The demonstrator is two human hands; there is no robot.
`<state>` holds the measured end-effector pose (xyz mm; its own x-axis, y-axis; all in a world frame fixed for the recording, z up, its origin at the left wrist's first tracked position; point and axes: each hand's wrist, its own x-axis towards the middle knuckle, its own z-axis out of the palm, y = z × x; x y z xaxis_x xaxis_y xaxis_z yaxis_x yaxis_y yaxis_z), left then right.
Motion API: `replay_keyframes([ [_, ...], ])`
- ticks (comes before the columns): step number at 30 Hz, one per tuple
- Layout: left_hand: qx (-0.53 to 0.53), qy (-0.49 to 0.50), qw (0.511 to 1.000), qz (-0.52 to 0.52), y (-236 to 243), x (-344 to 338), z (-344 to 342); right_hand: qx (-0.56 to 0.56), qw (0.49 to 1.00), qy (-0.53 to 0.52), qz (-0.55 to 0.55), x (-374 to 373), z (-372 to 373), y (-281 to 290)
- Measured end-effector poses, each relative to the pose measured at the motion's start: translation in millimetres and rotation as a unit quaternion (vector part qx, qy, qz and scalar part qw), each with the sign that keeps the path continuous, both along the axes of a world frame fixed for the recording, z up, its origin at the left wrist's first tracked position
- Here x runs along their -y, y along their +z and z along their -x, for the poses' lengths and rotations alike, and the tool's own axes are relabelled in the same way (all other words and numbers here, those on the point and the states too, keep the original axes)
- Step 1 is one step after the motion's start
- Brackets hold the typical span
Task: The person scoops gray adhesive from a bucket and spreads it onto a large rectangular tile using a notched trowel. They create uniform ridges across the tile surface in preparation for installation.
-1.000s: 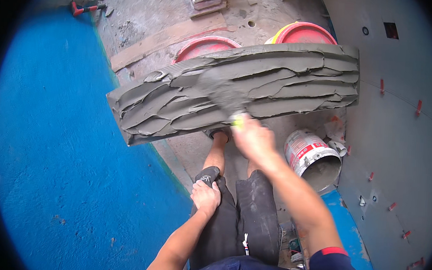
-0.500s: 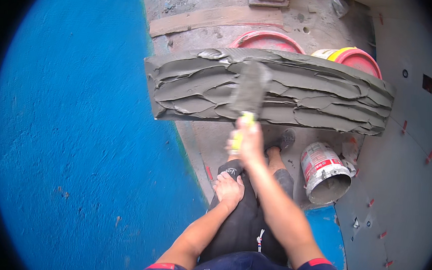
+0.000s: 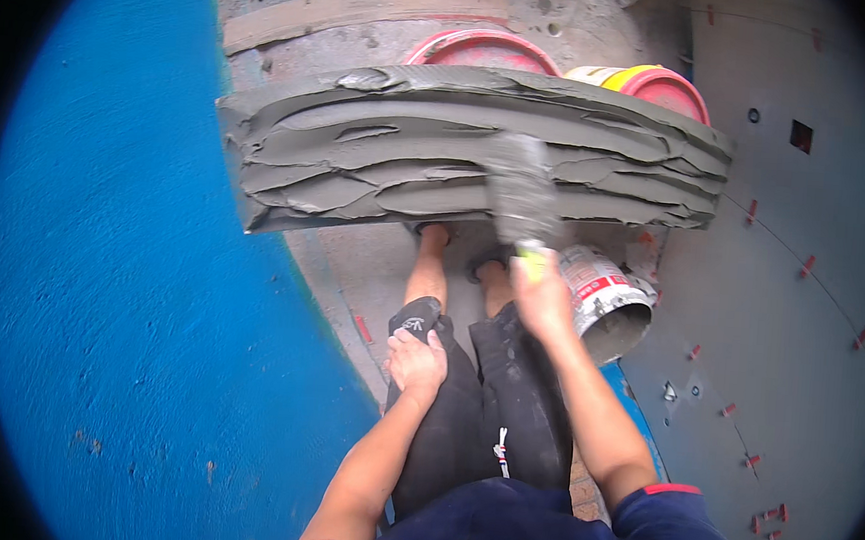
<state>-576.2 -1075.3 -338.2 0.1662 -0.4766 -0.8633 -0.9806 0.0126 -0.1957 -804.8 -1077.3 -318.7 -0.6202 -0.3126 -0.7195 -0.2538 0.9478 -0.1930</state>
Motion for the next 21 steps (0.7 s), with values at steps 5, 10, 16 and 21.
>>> replay_keyframes([
  [5,0.012,0.001,1.000,-0.001,-4.3,-9.6,-11.2,0.194,0.833,-0.502,0.128,-91.4,73.5,-0.6],
  [10,0.016,0.023,0.999,-0.042,-4.7,-10.0,-8.8,0.355,0.745,-0.540,0.168,-3.2,-65.4,-8.2],
  [16,0.024,0.025,0.998,0.056,-5.5,-29.0,-9.5,0.527,0.753,-0.376,0.117,127.1,-263.1,-22.6],
  [21,0.014,0.049,0.998,0.048,-9.4,-37.5,-1.9,0.322,0.941,0.056,0.089,123.4,-241.9,-18.3],
])
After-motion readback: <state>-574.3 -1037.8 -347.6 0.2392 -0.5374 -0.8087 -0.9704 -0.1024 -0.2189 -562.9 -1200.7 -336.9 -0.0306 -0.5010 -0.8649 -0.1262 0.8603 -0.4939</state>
